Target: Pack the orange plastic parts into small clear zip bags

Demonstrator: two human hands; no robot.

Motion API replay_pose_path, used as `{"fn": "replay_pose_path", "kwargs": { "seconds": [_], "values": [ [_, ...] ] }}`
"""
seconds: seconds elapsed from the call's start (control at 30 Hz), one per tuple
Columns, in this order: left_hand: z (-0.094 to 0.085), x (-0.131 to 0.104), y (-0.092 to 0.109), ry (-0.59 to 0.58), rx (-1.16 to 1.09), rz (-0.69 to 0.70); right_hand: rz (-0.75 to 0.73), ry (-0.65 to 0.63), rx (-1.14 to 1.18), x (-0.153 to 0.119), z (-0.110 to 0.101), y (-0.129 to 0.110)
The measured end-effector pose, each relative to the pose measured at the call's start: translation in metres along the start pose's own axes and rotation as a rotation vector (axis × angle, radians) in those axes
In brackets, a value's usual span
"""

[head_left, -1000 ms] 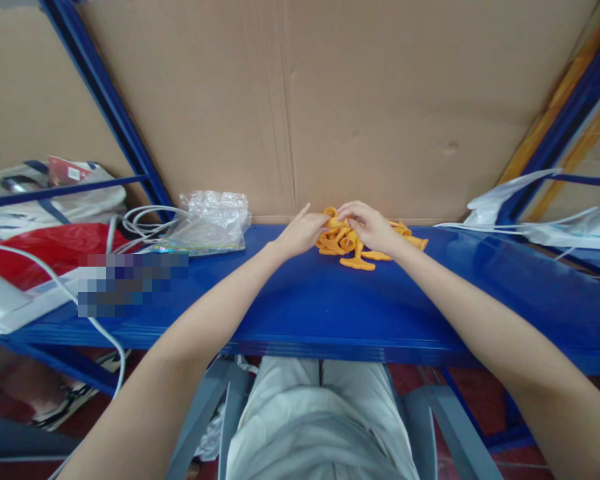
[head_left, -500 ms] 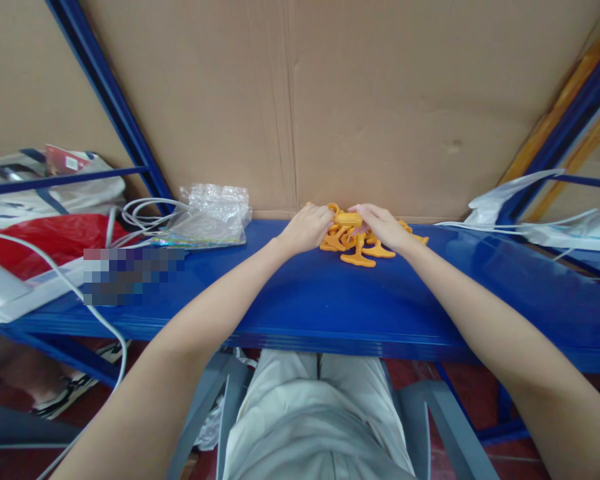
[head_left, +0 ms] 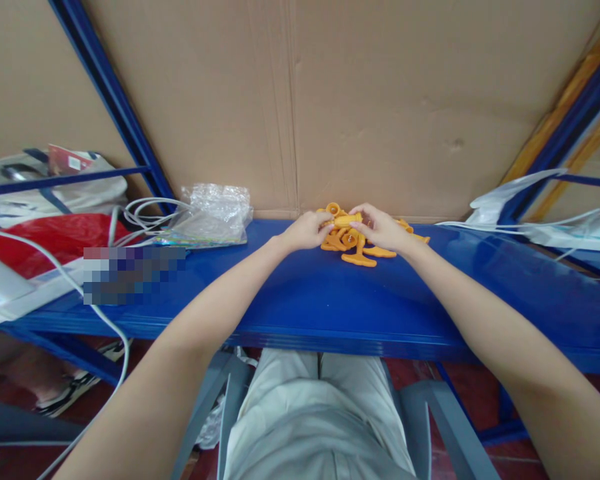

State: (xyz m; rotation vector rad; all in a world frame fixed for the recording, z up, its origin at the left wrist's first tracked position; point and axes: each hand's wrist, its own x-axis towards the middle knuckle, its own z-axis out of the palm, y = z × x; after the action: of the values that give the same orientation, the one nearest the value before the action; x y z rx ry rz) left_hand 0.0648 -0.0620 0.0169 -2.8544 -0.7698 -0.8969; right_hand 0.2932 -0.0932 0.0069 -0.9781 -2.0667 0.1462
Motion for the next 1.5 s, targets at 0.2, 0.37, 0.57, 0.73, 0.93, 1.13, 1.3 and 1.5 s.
{"fn": "replay_pose_path", "kwargs": {
  "seconds": [0.2,0.37,0.57,0.73,0.93,1.13,1.3,1.5],
  "values": [
    [-0.005,0.002,-0.005,-0.139,-0.497,-0.239,-0.186,-0.028,-0.241,-0.001,0.0,-0.001],
    [-0.013,-0.001,-0.01,-0.309,-0.891,-0.415,-0.314,-0.087,-0.455,-0.002,-0.003,-0.009],
    [-0.023,-0.005,-0.012,-0.44,-1.149,-0.542,-0.433,-0.061,-0.673,-0.002,-0.003,-0.014],
    [-0.028,-0.005,-0.009,-0.465,-1.237,-0.561,-0.455,0.019,-0.763,-0.001,-0.004,-0.011],
    [-0.028,-0.004,-0.006,-0.446,-1.293,-0.585,-0.44,0.07,-0.795,-0.002,-0.003,-0.011],
    [-0.028,-0.006,-0.011,-0.48,-1.327,-0.582,-0.376,0.118,-0.763,-0.002,-0.006,-0.007],
    [-0.027,-0.014,-0.034,-0.338,-1.156,-0.598,-0.038,0.349,-0.695,-0.006,-0.036,0.023],
    [-0.014,-0.015,-0.06,0.118,-0.49,-0.634,0.449,0.525,-0.621,-0.023,-0.065,0.062]
  ]
}}
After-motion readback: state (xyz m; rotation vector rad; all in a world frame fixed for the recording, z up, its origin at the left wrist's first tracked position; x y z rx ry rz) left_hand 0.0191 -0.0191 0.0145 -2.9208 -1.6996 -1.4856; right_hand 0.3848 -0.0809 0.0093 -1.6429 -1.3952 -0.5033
